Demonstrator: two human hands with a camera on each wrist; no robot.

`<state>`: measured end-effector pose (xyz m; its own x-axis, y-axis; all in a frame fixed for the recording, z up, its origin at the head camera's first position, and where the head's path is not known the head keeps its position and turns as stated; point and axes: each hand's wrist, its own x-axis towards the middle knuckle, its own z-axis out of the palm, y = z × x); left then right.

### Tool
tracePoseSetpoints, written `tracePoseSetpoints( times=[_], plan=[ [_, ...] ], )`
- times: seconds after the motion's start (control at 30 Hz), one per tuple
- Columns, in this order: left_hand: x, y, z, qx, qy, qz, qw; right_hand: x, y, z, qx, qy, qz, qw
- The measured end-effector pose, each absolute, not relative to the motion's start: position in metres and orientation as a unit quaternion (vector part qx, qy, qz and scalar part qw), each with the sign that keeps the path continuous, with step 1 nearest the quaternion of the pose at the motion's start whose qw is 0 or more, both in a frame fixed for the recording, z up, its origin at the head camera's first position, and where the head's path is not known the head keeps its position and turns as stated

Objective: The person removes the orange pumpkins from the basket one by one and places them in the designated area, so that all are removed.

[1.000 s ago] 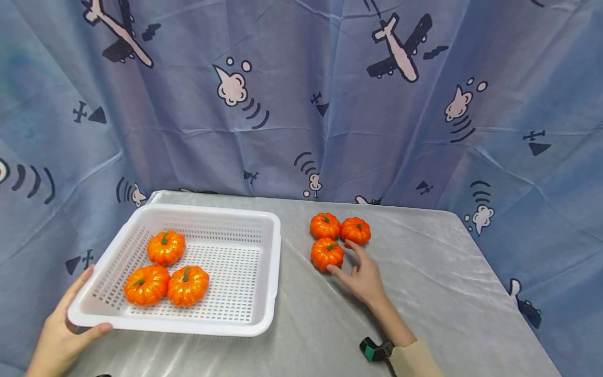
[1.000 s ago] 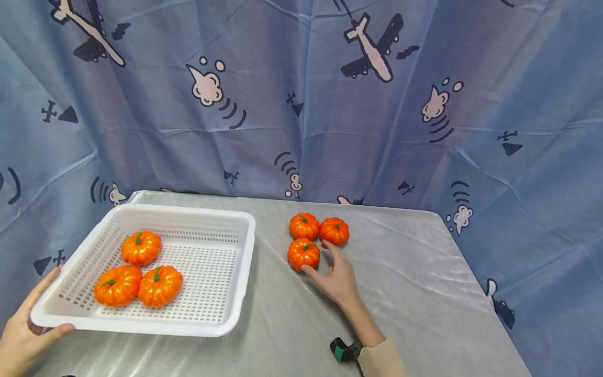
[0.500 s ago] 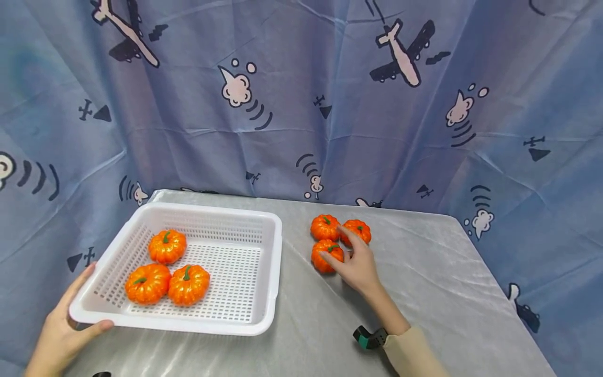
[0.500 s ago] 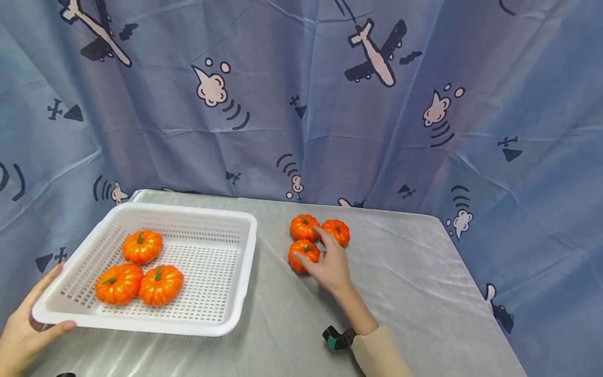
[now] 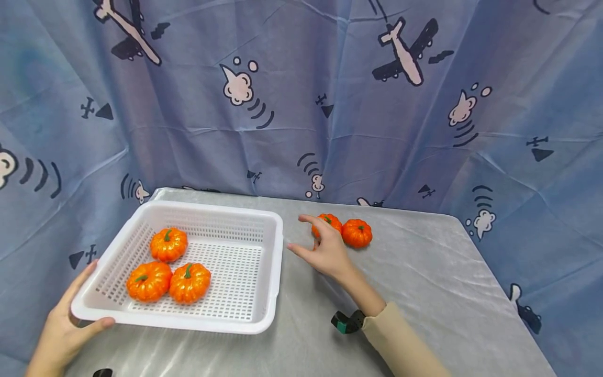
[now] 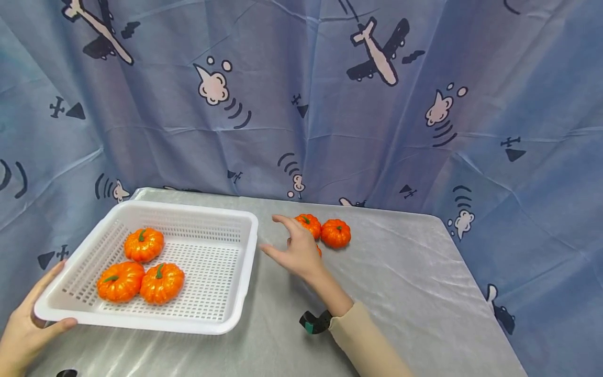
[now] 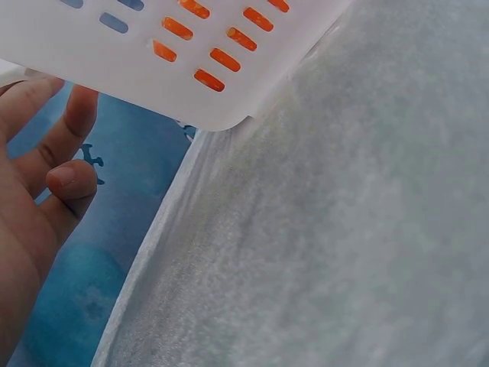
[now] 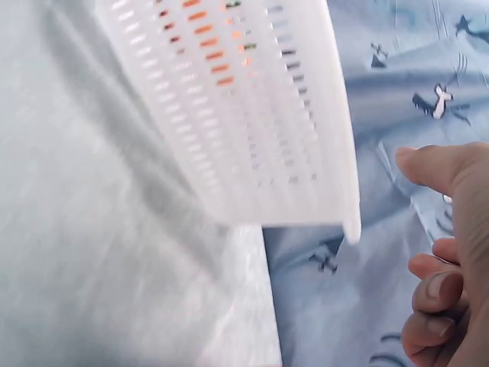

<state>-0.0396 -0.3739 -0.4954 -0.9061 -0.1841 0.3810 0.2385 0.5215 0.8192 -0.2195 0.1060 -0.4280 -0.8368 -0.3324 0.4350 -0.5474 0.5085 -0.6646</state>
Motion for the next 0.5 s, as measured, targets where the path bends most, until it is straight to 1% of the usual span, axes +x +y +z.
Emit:
tracePoseSetpoints(
  times=[0.3,0.5],
  plan=[
    [-0.040,-0.373,-0.494,-0.035,-0.825,-0.517,0.225,-0.228,0.071,-0.408,0.323,-0.852,0.393,0.122],
    [-0.039,-0.372,-0.494,-0.039,-0.806,-0.548,0.220,-0.232,0.059,-0.393,0.350,-0.866,0.344,0.101]
  ],
)
